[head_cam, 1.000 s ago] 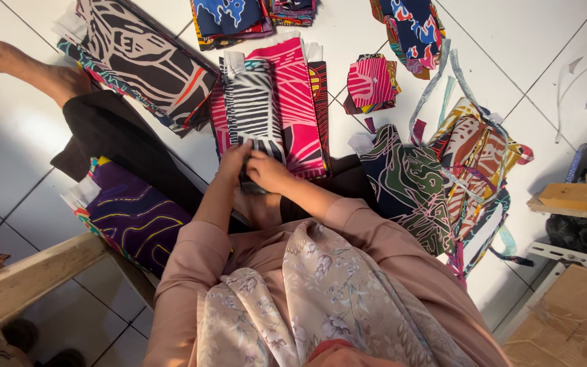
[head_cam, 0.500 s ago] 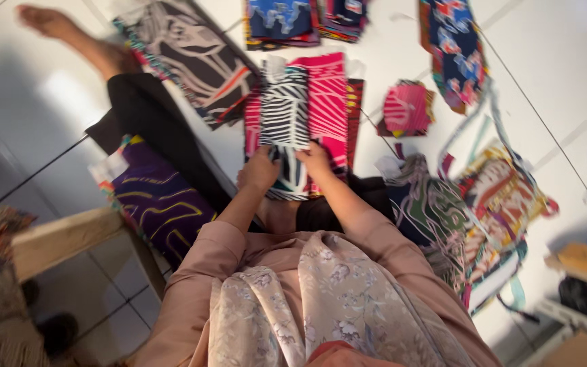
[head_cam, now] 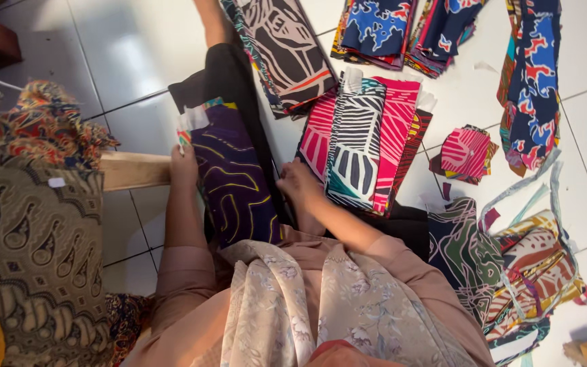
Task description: The person sits on the floor and folds multiple pieces of colorful patterned fabric by hand. They pick up each piece, fold it into a smaller rectangle, and place it into a growing stack on the floor.
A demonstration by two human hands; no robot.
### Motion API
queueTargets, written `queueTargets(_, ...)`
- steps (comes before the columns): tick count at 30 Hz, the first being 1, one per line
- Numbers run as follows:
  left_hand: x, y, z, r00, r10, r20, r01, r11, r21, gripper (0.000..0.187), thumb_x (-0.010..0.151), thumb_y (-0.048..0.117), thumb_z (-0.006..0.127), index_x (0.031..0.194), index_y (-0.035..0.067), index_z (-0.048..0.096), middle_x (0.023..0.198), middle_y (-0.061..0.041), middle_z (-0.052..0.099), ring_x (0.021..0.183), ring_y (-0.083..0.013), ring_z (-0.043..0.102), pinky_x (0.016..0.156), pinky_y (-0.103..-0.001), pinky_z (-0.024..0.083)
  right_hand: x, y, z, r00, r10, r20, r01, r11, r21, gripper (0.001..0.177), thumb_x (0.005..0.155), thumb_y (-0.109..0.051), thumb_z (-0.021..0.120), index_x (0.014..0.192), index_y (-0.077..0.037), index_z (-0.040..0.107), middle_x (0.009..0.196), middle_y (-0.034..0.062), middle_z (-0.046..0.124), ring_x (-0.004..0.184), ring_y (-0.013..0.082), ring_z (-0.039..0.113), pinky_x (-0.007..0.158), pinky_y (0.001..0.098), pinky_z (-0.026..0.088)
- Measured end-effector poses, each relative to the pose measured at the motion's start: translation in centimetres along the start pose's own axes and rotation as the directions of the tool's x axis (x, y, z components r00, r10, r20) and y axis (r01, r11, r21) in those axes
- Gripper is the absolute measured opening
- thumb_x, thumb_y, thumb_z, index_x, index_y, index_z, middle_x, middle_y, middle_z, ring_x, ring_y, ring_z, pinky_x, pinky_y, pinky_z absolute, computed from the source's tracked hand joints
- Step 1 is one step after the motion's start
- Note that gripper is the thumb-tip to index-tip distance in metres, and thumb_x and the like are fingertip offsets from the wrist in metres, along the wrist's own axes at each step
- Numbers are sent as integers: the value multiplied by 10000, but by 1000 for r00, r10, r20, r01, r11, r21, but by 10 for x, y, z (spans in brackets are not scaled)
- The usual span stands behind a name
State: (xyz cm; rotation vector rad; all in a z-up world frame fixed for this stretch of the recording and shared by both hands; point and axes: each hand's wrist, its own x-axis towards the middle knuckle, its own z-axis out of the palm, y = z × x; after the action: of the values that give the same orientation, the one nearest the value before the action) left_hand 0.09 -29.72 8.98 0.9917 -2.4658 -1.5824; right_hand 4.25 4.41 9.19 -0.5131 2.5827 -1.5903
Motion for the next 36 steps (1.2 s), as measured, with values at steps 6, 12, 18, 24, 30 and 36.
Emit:
queueTargets(6,-16,-30,14,929,-211,304,370,535,-759,440,1019,262,609,1339,-41,611,1214,-158,682,1073,-259,653,910,-385,534,5,-72,31,971,-140,194,135,990,43,593,976,-408,671,1425,-42,544,1371,178,600,1232,330,622,1043,412,494)
queueTargets(12,-44,23,27,963,6,268,135,853,-504,396,1026,196,663,1385,34,617,1261,-50,690,1126,-132,653,933,-270,512,46,-90,29,954,67,293,-111,984,138,809,929,-485,731,1490,12,424,1290,225,633,1155,327,650,974,393,512)
queueTargets(18,-46,27,45,949,312,51,-253,846,-470,477,991,44,601,1461,3,524,1205,-108,707,1033,-152,683,836,-260,553,54,-66,51,949,142,280,-159,987,39,582,912,-384,769,1270,33,579,1093,194,751,999,289,743,867,367,562)
queueTargets(24,-35,18,16,996,4,85,41,860,-509,592,1022,64,580,1571,57,358,1053,-116,693,908,-151,640,743,-287,505,51,-41,55,880,262,396,-460,676,576,418,951,-123,610,1354,-16,589,1123,80,738,939,170,727,717,317,625)
queueTargets(30,-39,31,13,931,360,64,-294,841,-454,662,892,40,633,1506,18,388,1267,-102,640,1105,-152,670,879,-283,556,50,-48,50,883,226,411,-461,574,676,548,976,-176,601,1494,-88,446,1194,44,686,957,128,685,656,287,576)
queueTargets(36,-52,45,5,930,297,218,-336,927,169,346,852,269,797,1079,10,755,1109,-181,663,954,-220,648,807,-360,531,54,-49,64,954,-11,299,-100,929,356,892,976,-363,787,1626,-35,271,1371,168,615,1141,196,623,883,322,509)
